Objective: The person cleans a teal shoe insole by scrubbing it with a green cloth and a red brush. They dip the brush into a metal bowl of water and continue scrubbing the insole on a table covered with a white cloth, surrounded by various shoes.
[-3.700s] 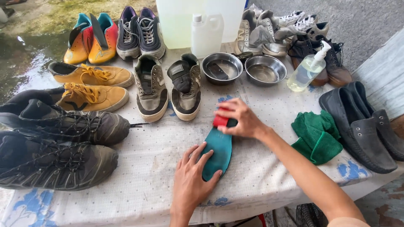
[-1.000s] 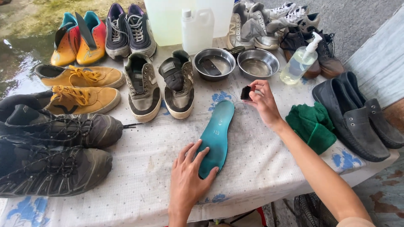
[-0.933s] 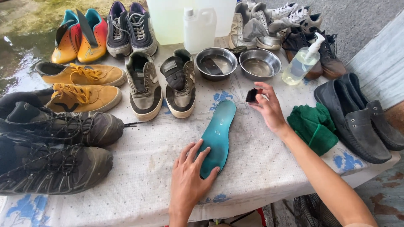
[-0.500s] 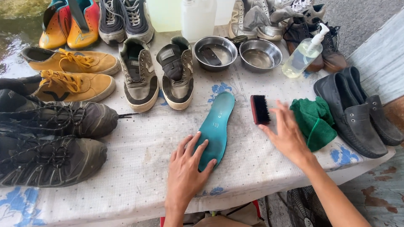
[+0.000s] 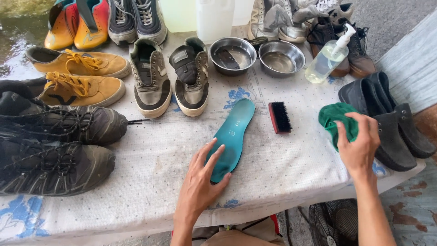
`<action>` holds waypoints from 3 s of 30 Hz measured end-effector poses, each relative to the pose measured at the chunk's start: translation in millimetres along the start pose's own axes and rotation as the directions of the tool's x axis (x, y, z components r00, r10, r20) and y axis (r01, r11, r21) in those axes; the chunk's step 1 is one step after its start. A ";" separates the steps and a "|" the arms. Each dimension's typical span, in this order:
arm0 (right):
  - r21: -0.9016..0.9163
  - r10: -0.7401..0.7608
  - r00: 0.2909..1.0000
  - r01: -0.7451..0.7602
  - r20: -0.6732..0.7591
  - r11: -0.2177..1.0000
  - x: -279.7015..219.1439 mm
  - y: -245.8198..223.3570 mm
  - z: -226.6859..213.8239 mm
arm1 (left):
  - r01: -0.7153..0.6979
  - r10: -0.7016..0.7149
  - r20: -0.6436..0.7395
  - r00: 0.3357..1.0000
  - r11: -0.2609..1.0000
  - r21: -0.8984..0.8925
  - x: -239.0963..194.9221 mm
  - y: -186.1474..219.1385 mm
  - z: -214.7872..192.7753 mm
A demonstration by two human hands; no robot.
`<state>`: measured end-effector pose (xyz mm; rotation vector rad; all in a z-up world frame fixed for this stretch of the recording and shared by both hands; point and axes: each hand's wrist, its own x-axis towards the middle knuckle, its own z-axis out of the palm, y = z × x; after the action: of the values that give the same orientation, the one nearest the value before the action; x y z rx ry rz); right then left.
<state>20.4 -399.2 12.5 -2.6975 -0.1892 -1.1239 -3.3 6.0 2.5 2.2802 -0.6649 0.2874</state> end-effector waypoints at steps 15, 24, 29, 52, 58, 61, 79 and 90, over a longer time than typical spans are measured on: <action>0.317 -0.553 0.812 0.482 0.189 0.817 42.6 -184.4 63.5 | 0.022 -0.017 -0.068 0.998 0.997 0.075 1.9 -7.0 5.4; 0.455 -0.460 0.866 0.335 0.198 0.825 60.6 -189.2 62.1 | 0.053 -0.048 -0.051 0.998 0.993 0.107 0.3 -7.9 9.0; 0.375 -0.514 0.825 0.411 0.236 0.831 45.5 -196.2 88.1 | 0.065 -0.063 -0.016 0.998 0.983 0.171 -0.6 -10.6 11.2; 0.122 -0.231 0.971 0.222 0.065 0.967 133.2 -99.7 147.3 | 0.116 -0.129 0.070 0.989 0.979 0.166 1.1 -13.6 10.1; 0.385 -0.495 0.868 0.466 -0.025 0.797 104.0 -148.0 100.6 | 0.105 -0.121 0.067 0.990 0.974 0.202 -0.3 -11.9 12.5; 0.460 -0.630 0.774 0.541 0.054 0.704 66.4 -170.9 100.2 | 0.083 -0.094 0.038 0.995 0.969 0.234 -1.4 -12.5 13.5; 0.222 -0.238 0.942 0.186 0.235 0.957 103.8 -126.8 168.6 | 0.077 -0.086 0.031 0.996 0.970 0.229 -2.9 -10.0 11.6; 0.258 -0.179 0.976 0.142 0.125 0.956 138.9 -120.2 155.3 | 0.103 -0.112 0.036 0.993 0.975 0.196 -1.3 -13.0 13.2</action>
<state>200.2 -239.7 22.5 -2.5752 -0.5453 -0.8726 2.7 4.9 -15.0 2.5062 -0.5551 0.2569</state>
